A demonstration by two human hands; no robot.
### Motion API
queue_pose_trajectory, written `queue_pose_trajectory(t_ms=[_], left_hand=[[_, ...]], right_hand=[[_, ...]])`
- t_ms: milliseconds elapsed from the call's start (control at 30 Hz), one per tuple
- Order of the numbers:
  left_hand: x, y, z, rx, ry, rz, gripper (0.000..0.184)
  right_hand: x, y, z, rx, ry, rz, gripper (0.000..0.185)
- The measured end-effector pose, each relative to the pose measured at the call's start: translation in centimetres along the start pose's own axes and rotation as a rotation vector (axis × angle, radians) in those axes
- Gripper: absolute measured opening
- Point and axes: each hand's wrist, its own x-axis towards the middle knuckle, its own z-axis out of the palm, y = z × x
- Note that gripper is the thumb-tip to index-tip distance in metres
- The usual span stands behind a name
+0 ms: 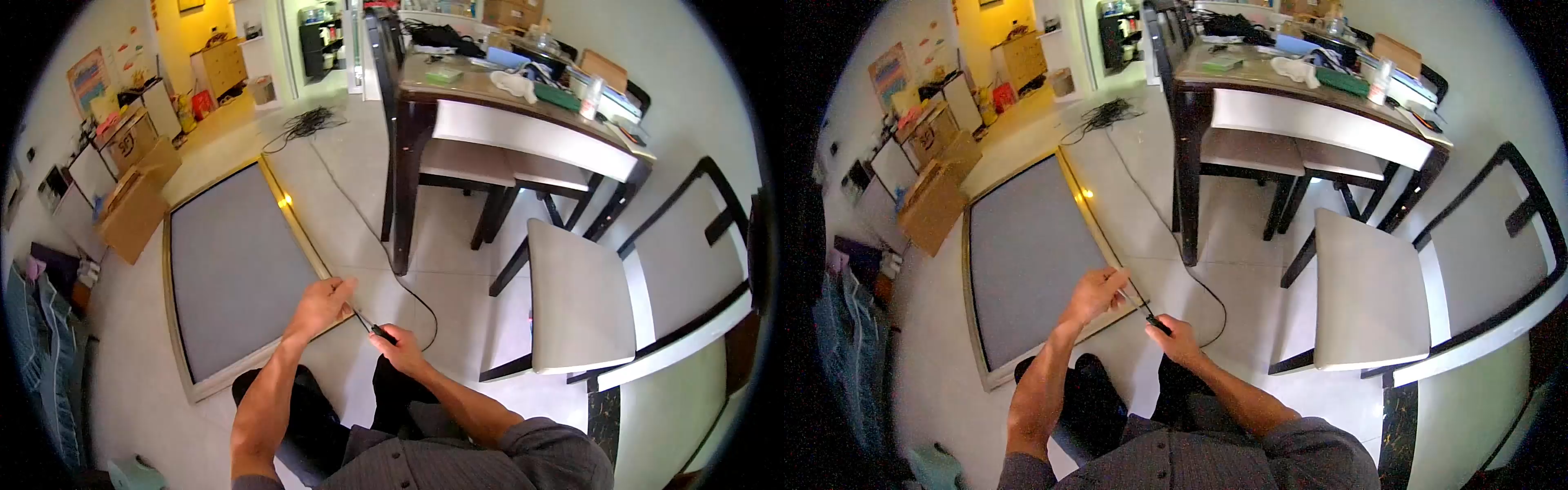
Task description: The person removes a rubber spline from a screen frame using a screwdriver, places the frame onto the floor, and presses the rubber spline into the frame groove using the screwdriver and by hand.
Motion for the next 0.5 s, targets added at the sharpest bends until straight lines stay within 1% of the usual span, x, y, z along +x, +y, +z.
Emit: queue_pose_trajectory(t_ms=[33,100,133,167,200,233,300,367,400,433,500], left_hand=[[-1.1,0.7,-0.8,-0.013,0.01,-0.017,0.05],[-1.9,1.7,-1.6,0.226,0.011,0.066,0.04],[-1.3,1.3,-1.7,0.199,0.022,0.045,0.04],[-0.8,0.7,-1.7,0.059,0.002,0.114,0.037],[-0.2,0.0,-1.8,-0.081,-0.014,0.181,0.034],[0.5,0.0,-1.8,-0.108,-0.006,0.15,0.034],[1.2,-0.3,-2.3,-0.562,-0.142,0.071,0.031],[2.1,-1.5,-2.7,-0.665,-0.171,0.032,0.03],[2.6,-2.1,-3.1,-0.743,-0.196,0.03,0.029],[3.0,-2.7,-4.1,-0.756,-0.195,0.005,0.029],[2.9,-4.5,-6.3,-0.71,-0.242,-0.139,0.029]], right_hand=[[-0.3,0.2,0.2,-0.015,0.002,-0.002,0.025],[-0.2,0.7,0.6,-0.043,-0.03,0.012,0.024],[0.4,1.1,0.6,-0.109,0.044,-0.086,0.024],[0.8,1.5,0.9,-0.168,0.117,-0.175,0.023],[1.4,1.5,0.8,-0.177,0.086,-0.151,0.023],[2.4,1.4,0.3,-0.176,0.082,-0.117,0.023],[3.5,1.6,1.8,-0.178,0.048,-0.038,0.023],[4.7,2.2,3.3,-0.031,0.018,0.061,0.024],[4.7,-0.5,4.6,-0.028,0.015,0.198,0.026],[4.5,-0.8,6.1,0.047,-0.016,0.191,0.027],[3.1,-3.4,8.4,0.196,-0.217,0.489,0.022]])
